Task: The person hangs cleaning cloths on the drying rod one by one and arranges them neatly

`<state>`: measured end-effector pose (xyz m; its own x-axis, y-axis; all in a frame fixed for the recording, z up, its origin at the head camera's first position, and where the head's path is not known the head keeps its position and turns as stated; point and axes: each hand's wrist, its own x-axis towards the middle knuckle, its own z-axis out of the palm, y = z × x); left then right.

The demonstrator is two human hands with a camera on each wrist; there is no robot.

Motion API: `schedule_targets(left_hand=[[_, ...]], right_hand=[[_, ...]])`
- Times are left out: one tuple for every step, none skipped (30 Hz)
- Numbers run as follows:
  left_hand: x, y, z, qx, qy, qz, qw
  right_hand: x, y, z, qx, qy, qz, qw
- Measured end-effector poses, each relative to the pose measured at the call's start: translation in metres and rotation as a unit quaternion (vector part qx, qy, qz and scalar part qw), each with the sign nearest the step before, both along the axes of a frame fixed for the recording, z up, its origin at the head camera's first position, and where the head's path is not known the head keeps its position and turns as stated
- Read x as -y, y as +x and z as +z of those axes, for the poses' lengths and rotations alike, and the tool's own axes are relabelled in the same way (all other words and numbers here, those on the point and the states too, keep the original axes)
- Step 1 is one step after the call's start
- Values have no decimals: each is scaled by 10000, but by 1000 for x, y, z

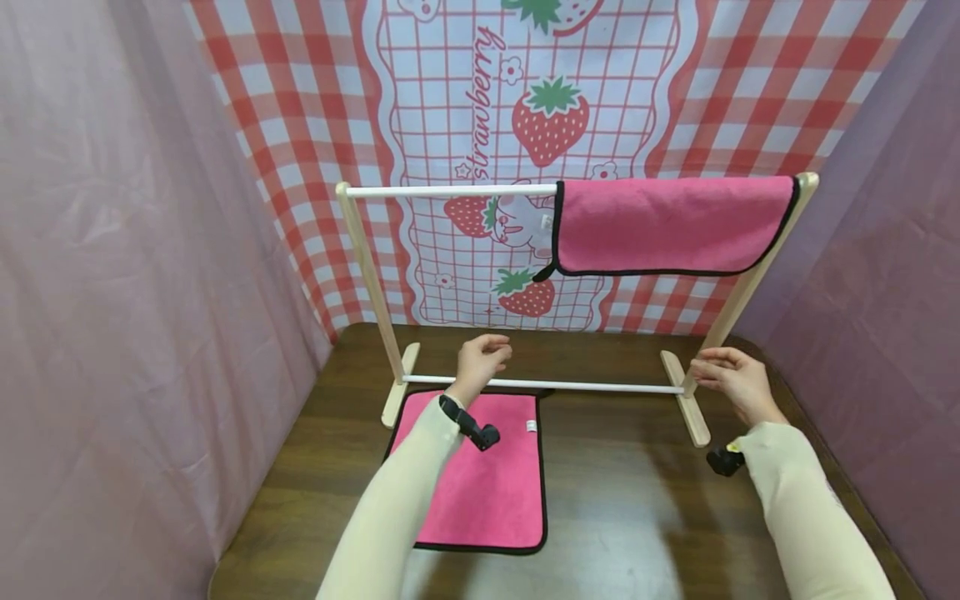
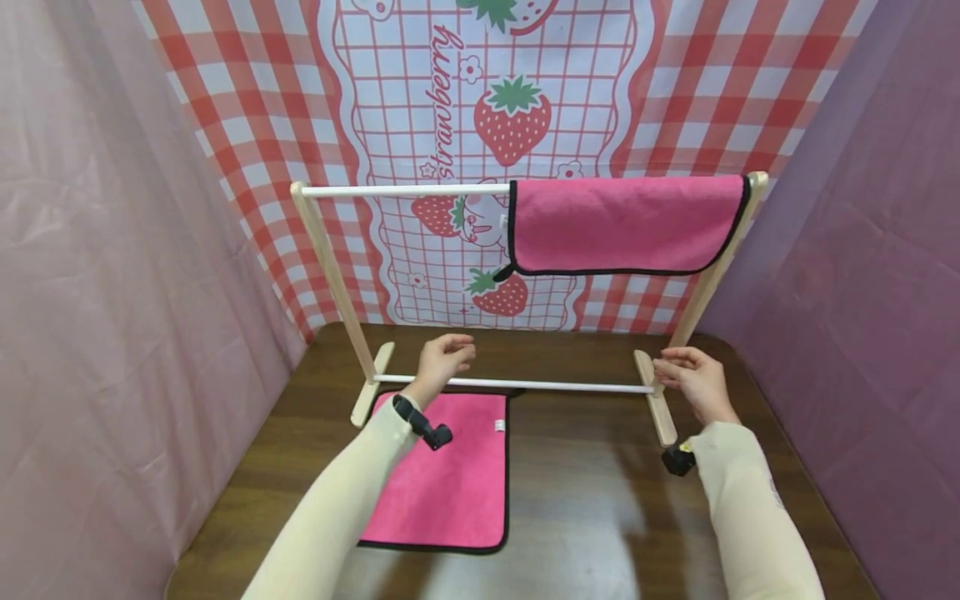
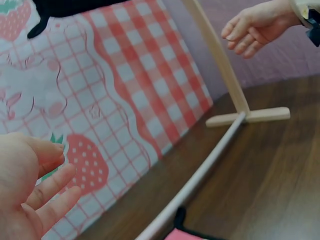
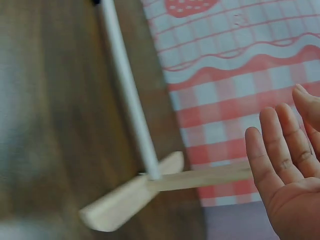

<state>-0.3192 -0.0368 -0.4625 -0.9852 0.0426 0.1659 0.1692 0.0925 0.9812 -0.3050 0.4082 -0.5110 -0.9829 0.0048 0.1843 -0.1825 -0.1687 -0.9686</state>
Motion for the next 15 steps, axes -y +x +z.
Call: schedule_targets(left_hand=[[3,1,-4,43,-7,55,10000],[6,1,-7,86,-3,110,9999],[9,2,-11,117,0,165,9998],[12,2,-14,155,21,220,9996],[15,2,-18,183,24,278,9994],[19,3,-22,189,37,354,9992],[23,3,-25,240,64,436,9987],[27,3,-28,270,84,529,9982],[32,3,-31,293,89,632,9975],[36,4,-34,316,104,734,9967],[41,4,-36,328,106,841,9959],[46,4,-39,346,132,950,9948],[51,4,-41,389,164,1044,9936],[56,5,-42,394,184,1130,9926],[62,5,-45,406,206,1210,9916]], right_hand=[[-8,-9,-19,-9,-137,165,9998],[-13,-14,-33,-12,-143,245,9996],[-16,-18,-47,31,-83,233,9997],[-14,-17,-51,168,93,129,9997],[-13,-16,-58,163,47,169,9997],[-10,-15,-62,180,128,135,9997],[-1,-7,-56,246,319,90,9991],[9,2,-48,337,636,1,9974],[19,9,-41,373,831,-24,9958],[29,16,-33,381,906,43,9951],[39,23,-26,418,1063,38,9935],[49,29,-19,487,1262,19,9908],[58,34,-14,537,1436,27,9882],[65,37,-12,609,1528,54,9864],[71,39,-11,682,1582,55,9850]])
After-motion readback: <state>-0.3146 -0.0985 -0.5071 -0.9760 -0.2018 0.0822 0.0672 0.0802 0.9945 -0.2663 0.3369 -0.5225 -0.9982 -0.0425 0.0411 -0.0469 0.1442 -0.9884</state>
